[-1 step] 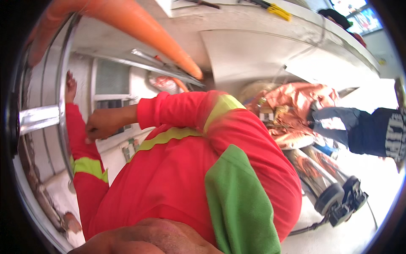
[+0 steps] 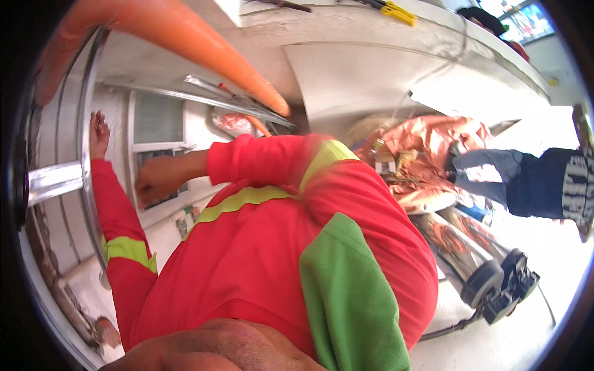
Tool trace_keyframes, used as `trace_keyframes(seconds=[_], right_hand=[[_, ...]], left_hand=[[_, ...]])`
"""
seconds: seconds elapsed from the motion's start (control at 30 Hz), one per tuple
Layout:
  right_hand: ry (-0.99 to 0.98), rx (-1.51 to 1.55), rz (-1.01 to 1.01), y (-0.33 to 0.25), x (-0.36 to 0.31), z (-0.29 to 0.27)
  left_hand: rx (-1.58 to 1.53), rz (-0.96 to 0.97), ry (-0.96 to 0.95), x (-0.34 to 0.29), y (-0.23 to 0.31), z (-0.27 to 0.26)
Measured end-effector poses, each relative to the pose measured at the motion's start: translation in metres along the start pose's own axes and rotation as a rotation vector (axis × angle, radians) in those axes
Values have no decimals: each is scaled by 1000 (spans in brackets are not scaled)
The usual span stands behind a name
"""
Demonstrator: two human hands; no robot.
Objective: The person assembles a metal frame on the ceiling using a manual pipe bender to shape metal rods and a power drill to secure them. The person also handles electrical tape and a power strip while working on the ceiling structure.
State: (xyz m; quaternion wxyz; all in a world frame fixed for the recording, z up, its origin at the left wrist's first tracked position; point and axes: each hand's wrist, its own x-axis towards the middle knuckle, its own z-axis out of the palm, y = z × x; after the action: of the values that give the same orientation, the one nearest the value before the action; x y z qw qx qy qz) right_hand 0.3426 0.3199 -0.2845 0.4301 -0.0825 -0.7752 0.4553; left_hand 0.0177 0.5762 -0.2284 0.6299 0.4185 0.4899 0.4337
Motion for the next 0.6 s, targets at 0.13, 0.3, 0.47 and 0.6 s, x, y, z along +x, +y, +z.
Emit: trace_keyframes(seconds=[0.13,0.3,0.47,0.6], right_hand=[[5,-430,649,95,-148,-29],[496,-416,1166,148,-358,-55],[918,-407,1427,144,-515,-62],[421,-541,1742,148,-592,1]], left_hand=[[403,-45,328,8,-75,-9],[1255,-360,-206,-48,-192,32],[1484,-530,-837,-139,-272,101],[1161,-474,-841,-196,-294,137]])
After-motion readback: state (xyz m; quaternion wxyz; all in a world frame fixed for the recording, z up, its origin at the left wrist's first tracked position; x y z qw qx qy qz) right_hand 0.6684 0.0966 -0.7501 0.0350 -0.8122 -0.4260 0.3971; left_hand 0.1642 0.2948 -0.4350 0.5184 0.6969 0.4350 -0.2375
